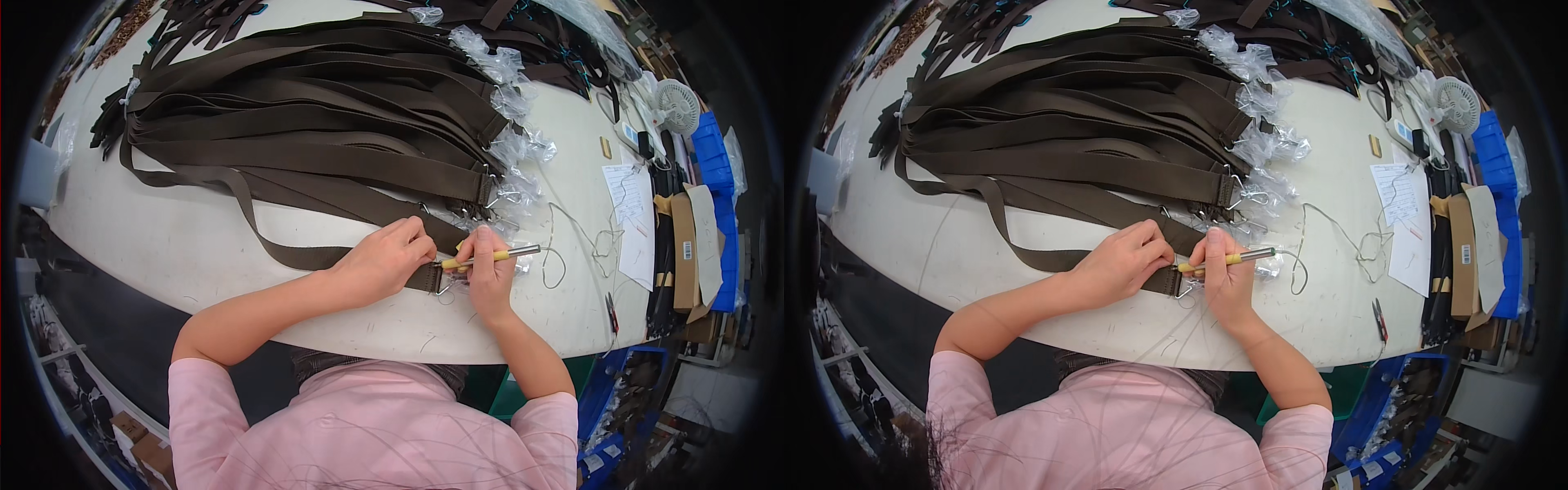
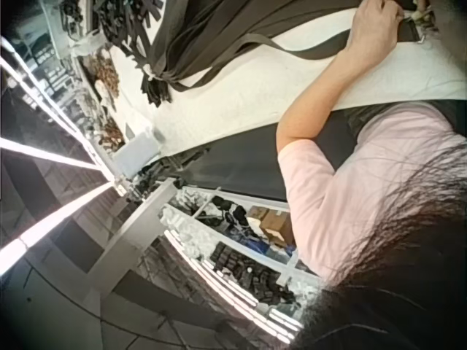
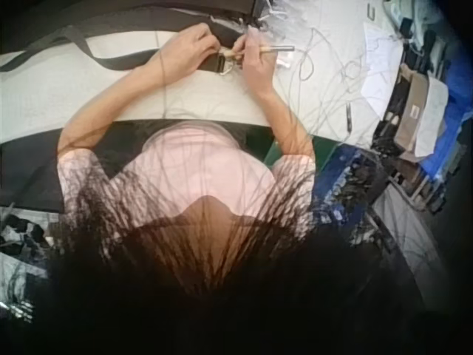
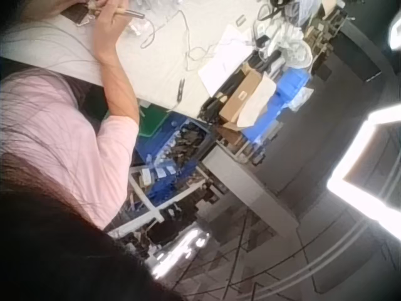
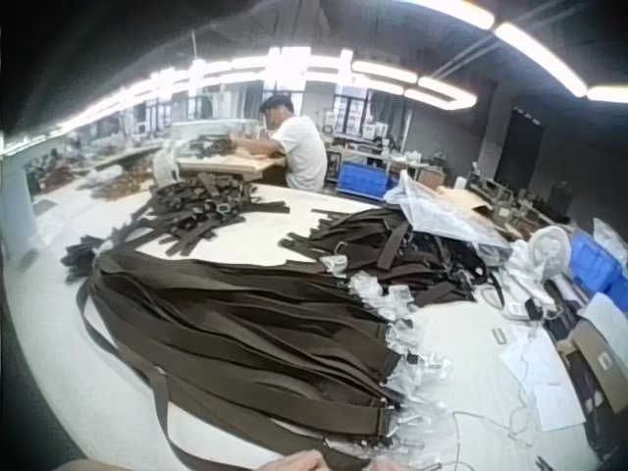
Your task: The person uses a yellow-handled awl to stitch metal buckles onto the ends of long olive-green fabric straps. They repeatedly pierce the fabric and buckle, pull the thread through, and tighten the stitches to secure the hardware. The task is performed at a white workbench in a factory setting.
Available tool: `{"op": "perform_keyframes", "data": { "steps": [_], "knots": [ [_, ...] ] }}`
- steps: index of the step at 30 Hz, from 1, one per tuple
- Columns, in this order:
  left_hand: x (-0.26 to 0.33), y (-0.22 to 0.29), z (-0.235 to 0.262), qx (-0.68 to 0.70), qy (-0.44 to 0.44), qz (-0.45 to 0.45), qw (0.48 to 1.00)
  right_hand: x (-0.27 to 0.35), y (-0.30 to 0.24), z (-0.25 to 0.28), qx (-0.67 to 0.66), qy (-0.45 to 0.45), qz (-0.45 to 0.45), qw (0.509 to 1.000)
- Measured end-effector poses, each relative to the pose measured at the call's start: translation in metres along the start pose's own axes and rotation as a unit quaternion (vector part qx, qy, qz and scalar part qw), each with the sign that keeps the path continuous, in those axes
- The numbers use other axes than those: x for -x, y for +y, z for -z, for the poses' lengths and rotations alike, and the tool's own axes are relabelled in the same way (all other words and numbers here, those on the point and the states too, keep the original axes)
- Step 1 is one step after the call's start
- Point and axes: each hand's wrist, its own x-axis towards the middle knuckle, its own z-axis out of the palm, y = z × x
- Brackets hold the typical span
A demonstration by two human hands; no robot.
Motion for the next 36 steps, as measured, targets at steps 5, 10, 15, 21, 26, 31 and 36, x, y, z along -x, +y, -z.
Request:
{"op": "perform_keyframes", "data": {
  "steps": [5,10,15,21,26,31,36],
  "knots": [
    [0.0012,0.0002,-0.0036,-0.021,0.043,-0.016,0.999,-0.0011,0.0043,-0.0012,0.017,0.001,0.003,1.0],
    [0.0014,-0.0003,-0.0031,-0.015,0.044,-0.014,0.999,-0.0011,0.0039,-0.0035,0.004,0.004,-0.004,1.0],
    [0.002,0.0003,-0.0023,-0.017,0.027,-0.009,0.999,-0.0009,0.0037,-0.0037,0.014,0.0,0.001,1.0],
    [0.0019,0.0004,-0.0018,-0.02,0.028,-0.01,0.999,-0.0004,0.0046,-0.0037,0.019,-0.001,-0.004,1.0],
    [0.0022,0.0003,-0.0027,-0.028,0.027,-0.011,0.999,-0.001,0.0031,-0.0045,0.017,0.003,-0.003,1.0],
    [0.0021,-0.0004,-0.0038,-0.032,0.025,-0.014,0.999,-0.0013,0.0038,-0.005,0.011,0.005,0.001,1.0],
    [0.0009,0.0018,-0.0011,-0.014,0.025,0.0,1.0,-0.002,0.0028,-0.0058,0.018,0.007,0.004,1.0]
  ]
}}
